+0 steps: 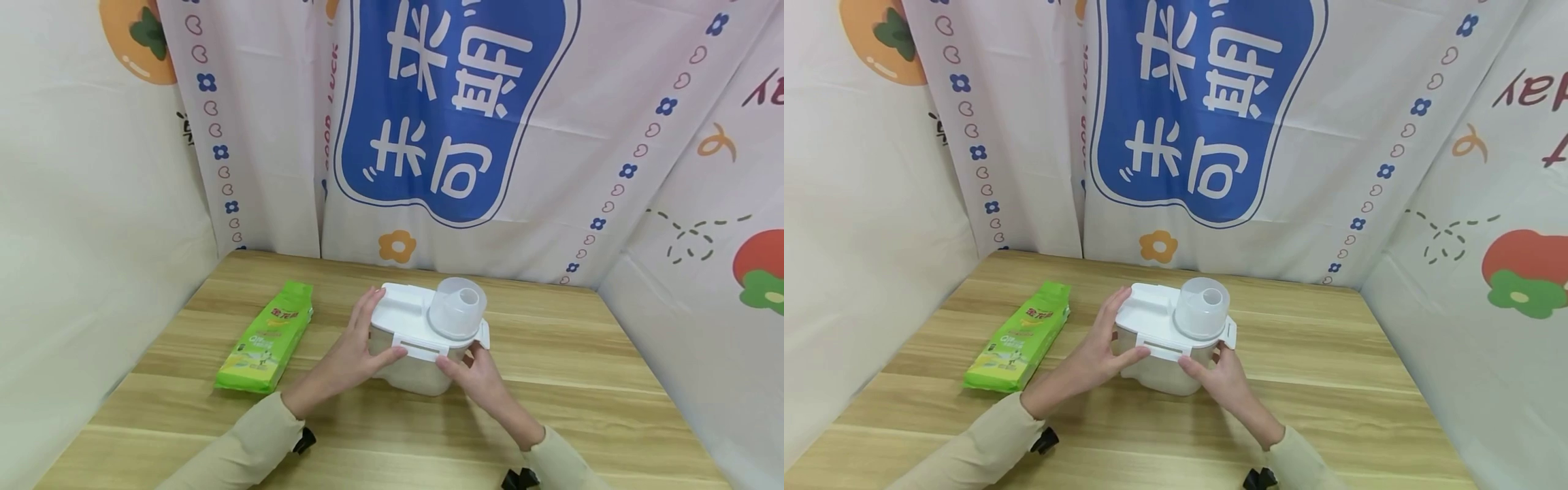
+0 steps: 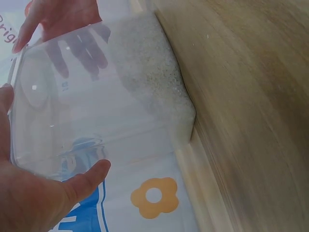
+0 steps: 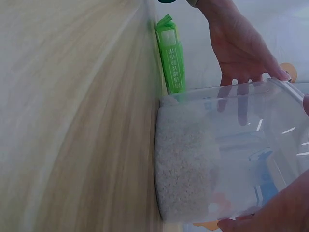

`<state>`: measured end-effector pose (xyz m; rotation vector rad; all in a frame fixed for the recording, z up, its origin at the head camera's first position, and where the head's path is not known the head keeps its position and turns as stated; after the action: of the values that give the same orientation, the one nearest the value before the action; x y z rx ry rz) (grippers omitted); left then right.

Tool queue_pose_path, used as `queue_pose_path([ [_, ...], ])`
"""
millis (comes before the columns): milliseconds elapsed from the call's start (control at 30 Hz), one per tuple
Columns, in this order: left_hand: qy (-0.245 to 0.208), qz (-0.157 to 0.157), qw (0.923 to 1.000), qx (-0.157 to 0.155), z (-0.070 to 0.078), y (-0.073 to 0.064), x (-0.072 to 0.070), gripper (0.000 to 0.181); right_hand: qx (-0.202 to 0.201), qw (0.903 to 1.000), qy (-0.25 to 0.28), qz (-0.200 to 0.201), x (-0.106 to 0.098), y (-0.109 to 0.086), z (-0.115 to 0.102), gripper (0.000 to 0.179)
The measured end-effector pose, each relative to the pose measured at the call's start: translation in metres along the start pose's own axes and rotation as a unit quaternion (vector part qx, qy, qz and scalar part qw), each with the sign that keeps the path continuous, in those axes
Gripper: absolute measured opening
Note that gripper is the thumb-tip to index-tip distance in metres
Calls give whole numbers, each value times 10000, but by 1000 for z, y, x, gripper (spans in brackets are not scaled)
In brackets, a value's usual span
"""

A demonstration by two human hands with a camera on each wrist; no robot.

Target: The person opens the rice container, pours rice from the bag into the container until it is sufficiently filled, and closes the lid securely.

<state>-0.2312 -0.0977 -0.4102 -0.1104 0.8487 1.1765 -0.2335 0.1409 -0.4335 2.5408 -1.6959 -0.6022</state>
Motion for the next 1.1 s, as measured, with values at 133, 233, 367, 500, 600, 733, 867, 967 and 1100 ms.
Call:
queue_pose_path([
  [133, 49, 18, 10000, 37, -1, 1, 1, 102, 75, 9999, -85, 16, -1, 0, 0, 60],
  [233, 62, 28, 10000, 65, 0, 1, 0, 102, 11, 9998, -166, 48, -1, 1, 0, 61],
  [367, 60, 20, 10000, 70, 1, 1, 0, 102, -148, 9997, -216, 38, 0, 2, 0, 62],
  [500, 82, 27, 10000, 44, 1, 1, 0, 103, -206, 9994, -280, 33, 0, 2, 0, 63],
  [600, 125, 51, 9999, 60, 1, 1, 0, 103, -171, 9992, -356, 83, -1, 2, 0, 64],
  [733, 203, 115, 9996, 180, 3, 1, 1, 103, -194, 9988, -400, 207, -1, 2, 1, 66],
  [867, 224, 174, 9993, 242, 4, 2, 2, 102, -270, 9986, -335, 305, 0, 2, 1, 68],
  [967, 229, 219, 9990, 299, 5, 2, 2, 102, -288, 9986, -300, 330, 0, 1, -1, 70],
  [1100, 257, 290, 9985, 384, 6, 1, 2, 103, -265, 9986, -301, 351, 0, 0, -3, 71],
])
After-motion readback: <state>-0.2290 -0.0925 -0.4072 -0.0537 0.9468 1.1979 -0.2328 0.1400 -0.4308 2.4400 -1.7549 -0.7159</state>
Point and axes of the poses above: each hand's wrist, its own y-axis towards the middle knuckle, its own x-axis out of the palm, z = x × y, the point moved 3 cm from there along y, towards the middle knuckle, and after that the axes turned 10 degrees about -z, right-handed, at the moved point
